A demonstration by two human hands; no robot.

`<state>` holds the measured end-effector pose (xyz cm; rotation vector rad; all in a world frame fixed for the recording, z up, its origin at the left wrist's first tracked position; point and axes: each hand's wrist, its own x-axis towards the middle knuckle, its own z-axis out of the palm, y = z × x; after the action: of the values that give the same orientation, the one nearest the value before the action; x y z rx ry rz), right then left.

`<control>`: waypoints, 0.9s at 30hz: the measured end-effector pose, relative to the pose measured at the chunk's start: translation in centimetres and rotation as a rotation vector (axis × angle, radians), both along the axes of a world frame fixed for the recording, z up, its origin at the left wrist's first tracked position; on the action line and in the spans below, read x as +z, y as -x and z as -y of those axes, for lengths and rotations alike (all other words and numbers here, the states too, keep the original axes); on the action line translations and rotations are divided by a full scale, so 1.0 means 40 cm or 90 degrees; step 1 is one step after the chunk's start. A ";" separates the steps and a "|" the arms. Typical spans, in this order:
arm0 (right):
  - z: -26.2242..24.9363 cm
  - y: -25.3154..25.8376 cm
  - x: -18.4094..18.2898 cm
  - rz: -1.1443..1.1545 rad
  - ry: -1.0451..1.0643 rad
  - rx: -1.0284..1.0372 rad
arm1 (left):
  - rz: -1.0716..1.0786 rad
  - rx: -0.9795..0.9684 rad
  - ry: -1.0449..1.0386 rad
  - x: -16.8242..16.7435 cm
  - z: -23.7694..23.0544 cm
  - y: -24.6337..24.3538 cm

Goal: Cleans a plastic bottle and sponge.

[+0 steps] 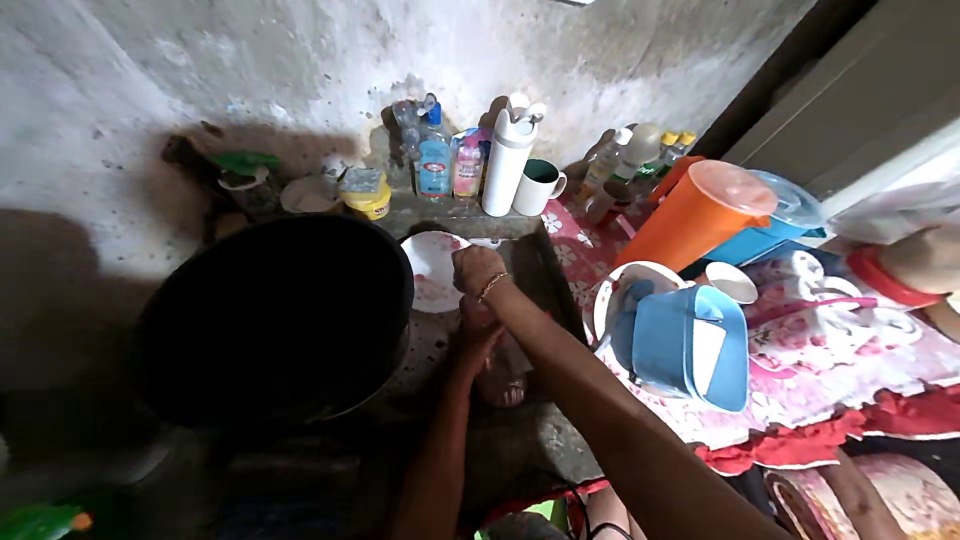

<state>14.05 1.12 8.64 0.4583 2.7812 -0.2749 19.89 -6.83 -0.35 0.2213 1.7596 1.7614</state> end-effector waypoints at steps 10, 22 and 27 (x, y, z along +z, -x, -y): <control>-0.115 -0.031 -0.032 -0.274 0.304 -0.099 | 0.128 -0.037 -0.172 -0.003 0.009 0.005; -0.058 -0.099 -0.101 -0.461 0.516 -0.190 | 0.009 0.100 -0.149 -0.044 -0.015 0.041; -0.007 -0.132 -0.087 -0.394 0.318 0.052 | -0.004 0.109 -0.058 -0.029 -0.004 0.042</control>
<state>19.34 1.38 5.17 0.1442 3.1173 -1.2373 18.23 -6.65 -1.51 0.1160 1.7494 1.9661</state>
